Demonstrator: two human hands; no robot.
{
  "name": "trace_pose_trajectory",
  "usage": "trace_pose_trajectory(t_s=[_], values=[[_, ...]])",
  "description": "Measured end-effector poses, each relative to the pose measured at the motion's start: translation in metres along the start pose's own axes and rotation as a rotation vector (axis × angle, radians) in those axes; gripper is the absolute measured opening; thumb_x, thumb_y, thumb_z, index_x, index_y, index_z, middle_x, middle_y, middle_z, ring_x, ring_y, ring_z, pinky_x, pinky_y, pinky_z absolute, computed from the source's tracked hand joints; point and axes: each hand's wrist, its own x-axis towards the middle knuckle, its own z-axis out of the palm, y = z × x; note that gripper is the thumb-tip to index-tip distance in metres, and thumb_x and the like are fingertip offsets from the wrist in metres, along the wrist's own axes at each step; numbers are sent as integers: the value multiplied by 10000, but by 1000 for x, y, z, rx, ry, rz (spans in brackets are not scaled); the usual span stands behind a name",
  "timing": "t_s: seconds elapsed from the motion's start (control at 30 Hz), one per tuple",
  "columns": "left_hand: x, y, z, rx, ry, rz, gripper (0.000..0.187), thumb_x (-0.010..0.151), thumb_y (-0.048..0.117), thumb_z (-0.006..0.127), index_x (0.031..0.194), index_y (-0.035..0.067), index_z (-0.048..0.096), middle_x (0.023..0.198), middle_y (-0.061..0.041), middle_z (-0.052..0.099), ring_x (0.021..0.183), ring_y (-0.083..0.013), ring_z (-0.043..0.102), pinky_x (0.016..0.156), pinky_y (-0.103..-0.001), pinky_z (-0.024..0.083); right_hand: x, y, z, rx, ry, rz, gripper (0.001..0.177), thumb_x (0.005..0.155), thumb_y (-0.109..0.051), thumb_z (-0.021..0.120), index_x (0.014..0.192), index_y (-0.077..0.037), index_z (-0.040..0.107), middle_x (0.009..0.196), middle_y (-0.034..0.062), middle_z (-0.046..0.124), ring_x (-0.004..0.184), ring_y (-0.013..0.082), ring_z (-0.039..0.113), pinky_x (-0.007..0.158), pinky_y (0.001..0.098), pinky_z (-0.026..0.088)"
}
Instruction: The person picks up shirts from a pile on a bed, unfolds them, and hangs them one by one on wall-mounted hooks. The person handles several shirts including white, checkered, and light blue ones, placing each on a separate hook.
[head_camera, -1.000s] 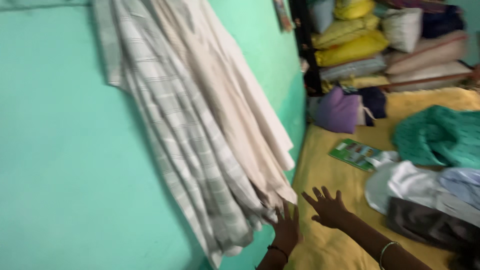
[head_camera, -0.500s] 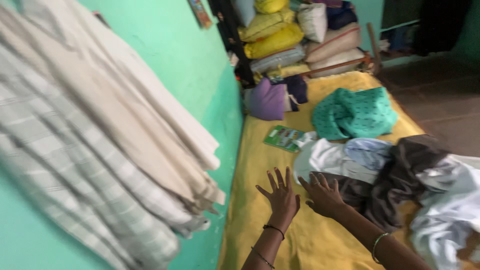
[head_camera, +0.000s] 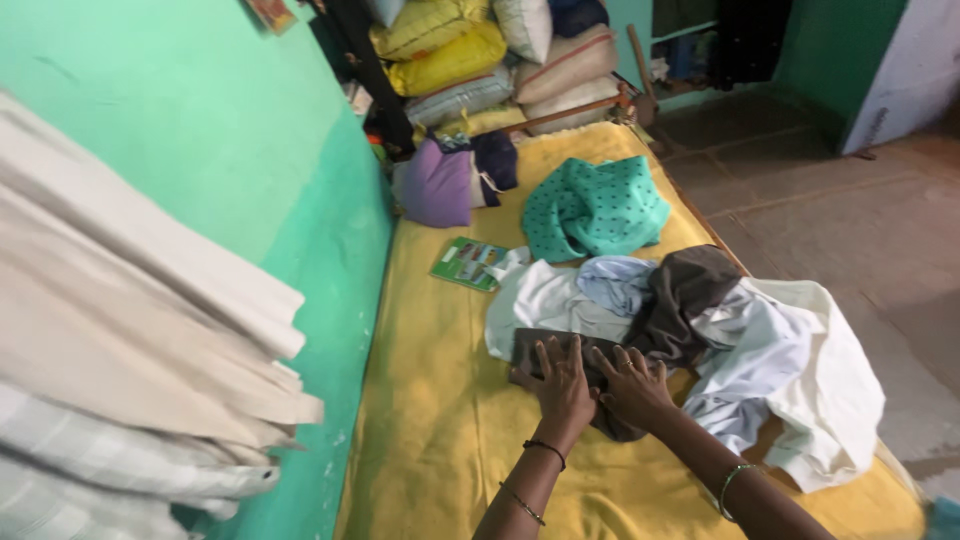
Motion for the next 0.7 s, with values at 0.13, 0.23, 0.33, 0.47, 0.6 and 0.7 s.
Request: trace_pose_trajectory(t_s=[0.13,0.23,0.33,0.47,0.6,0.7], values=[[25,27,26,23,-41,46,975,861,351,764,1616,177,171,1670,-236,156,1547,-461,40,1021,-919,18,0,32,16,35,77,37,844,872,-466,709,1569,-308,262,1553,91,379,1460,307,328,1046,657,345],[42,46,48,35,-43,75,946,853,301,776,1612,185,224,1667,-252,186,1550,-473,54,1014,-921,12,1,57,28,42,68,67,851,859,-458,709,1566,-308,258,1541,74,390,1453,294,340,1049,631,361],[55,62,62,-27,-90,118,963,839,327,791,1605,165,231,1668,-246,203,1561,-466,58,1033,-919,0,5,84,32,67,46,115,850,876,-445,711,1569,-314,236,1541,71,382,1444,315,329,1053,638,356],[77,76,82,-29,-90,200,904,876,304,769,1594,145,245,1656,-258,221,1551,-483,58,1009,-931,-7,20,111,30,78,-44,215,927,870,-433,745,1593,-310,178,1564,85,344,1475,309,299,1066,643,352],[104,75,116,-48,-225,166,923,874,335,748,1604,161,210,1666,-234,196,1556,-461,45,1036,-918,-17,30,125,46,124,-101,283,912,886,-422,739,1591,-308,172,1575,72,336,1501,296,284,1068,638,362],[108,67,144,-14,-253,181,888,908,299,724,1619,156,212,1672,-238,189,1549,-469,46,1010,-932,-16,34,143,68,104,-105,312,893,892,-352,734,1599,-289,191,1586,103,334,1485,320,307,1050,648,364]])
